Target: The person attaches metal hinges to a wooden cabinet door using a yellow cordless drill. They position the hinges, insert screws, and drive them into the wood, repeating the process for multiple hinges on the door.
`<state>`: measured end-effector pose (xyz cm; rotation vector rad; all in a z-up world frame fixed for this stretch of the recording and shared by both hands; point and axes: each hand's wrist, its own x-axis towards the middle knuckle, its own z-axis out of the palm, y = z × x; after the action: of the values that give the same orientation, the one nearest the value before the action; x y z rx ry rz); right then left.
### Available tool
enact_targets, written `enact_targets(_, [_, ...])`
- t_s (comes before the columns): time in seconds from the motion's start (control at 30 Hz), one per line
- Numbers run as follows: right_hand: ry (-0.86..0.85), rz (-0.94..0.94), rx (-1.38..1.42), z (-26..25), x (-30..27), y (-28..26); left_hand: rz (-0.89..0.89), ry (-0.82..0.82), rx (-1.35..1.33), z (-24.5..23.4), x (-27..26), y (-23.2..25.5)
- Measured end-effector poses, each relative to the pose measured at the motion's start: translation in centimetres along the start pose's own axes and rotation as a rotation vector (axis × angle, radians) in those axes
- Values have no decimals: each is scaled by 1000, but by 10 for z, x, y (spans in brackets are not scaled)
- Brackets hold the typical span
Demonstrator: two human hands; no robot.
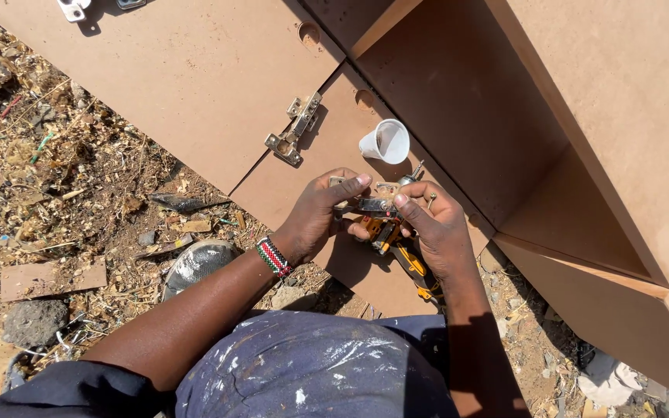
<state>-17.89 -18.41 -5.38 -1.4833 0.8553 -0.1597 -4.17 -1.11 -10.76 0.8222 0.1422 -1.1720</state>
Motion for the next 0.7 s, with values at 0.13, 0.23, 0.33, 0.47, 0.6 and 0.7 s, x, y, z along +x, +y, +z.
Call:
enact_targets(0.13, [27, -17, -27, 2, 1, 1, -14, 23, 51, 0, 10, -9])
enact_targets(0.23, [79, 6, -106, 5, -2, -5, -67, 7, 113, 14, 2, 1])
enact_targets(0.33, [91, 91, -441, 16, -10, -22, -52, 40, 140, 14, -7, 5])
enact_targets(0.47, [-52, 91, -219, 36, -15, -45, 61, 110, 191, 19, -19, 25])
enact_targets(0.6, [-103, 135, -131, 44, -25, -62, 116, 106, 236, 19, -21, 29])
enact_targets(0.7, [27, 95, -239, 11, 1, -3, 180, 57, 345, 26, -21, 27])
